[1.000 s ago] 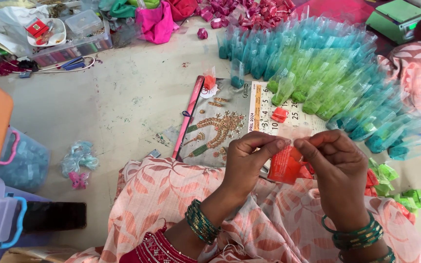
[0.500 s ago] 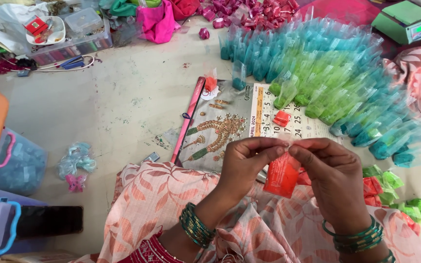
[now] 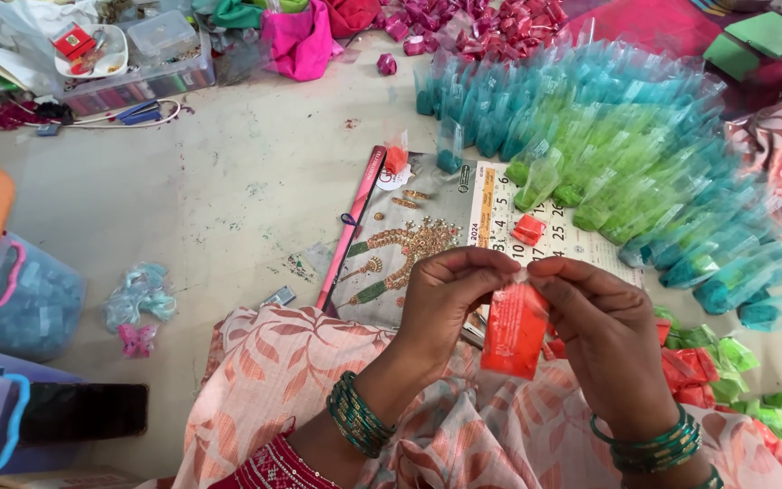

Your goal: The person packages and seals small items into plastic bags using a stapler.

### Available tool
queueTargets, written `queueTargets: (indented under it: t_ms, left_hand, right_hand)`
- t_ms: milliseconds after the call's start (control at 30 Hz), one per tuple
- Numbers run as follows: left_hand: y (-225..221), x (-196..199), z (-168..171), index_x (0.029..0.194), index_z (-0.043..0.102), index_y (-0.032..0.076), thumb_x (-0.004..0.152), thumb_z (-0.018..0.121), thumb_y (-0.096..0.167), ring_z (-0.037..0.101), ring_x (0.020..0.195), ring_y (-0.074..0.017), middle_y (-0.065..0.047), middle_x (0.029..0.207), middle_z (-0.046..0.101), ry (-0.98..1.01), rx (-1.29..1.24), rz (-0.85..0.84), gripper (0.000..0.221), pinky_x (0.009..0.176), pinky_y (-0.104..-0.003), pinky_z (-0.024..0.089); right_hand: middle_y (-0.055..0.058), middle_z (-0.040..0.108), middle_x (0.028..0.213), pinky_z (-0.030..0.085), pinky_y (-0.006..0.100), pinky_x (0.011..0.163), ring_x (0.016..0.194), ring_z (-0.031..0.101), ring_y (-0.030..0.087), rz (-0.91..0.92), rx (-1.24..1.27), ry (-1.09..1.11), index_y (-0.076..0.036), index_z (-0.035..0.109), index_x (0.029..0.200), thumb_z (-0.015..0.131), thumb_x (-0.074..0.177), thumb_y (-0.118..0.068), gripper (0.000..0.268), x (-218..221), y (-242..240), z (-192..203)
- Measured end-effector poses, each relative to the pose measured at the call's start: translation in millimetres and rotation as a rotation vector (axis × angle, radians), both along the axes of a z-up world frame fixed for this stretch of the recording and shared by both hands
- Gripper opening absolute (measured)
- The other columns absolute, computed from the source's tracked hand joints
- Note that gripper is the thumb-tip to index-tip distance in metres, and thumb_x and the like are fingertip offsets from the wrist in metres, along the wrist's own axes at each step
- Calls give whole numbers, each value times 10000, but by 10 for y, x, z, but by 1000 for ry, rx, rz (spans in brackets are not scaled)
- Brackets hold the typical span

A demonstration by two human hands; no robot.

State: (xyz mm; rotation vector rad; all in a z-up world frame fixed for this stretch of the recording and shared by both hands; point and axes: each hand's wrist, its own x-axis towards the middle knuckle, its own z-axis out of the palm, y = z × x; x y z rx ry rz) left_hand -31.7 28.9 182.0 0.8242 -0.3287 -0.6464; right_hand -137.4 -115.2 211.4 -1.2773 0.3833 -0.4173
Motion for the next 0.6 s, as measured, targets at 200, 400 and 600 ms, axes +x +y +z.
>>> queueTargets:
  t_ms: [200,400,600]
  left_hand:
    - [-41,12,-45,1005,760,-14,970,633,-4,684,865,-90,-51,944,760,-94,24,71,131,822,-249,554]
    - [-25,16,-99,993,750,-28,972,584,-32,661,867,-62,-31,938,744,-269,41,120,168,812,-229,555]
    - [6,-43,-37,988,738,-29,982,578,-44,664,855,-68,-35,942,739,-279,12,155,161,783,-235,564]
  right_hand:
    - [25,701,952,423,194,603,703,529,43,32,102,-6,32,729,1169,608,1030,-77,214,3,-65,-77]
    - [56,691,917,487,205,720,813,612,78,129,102,-127,130,743,1152,585,1074,-101,291,-40,-69,-60]
    - [54,770,968,531,202,752,855,686,77,6,-131,106,58,730,1148,671,935,-52,247,38,117,163]
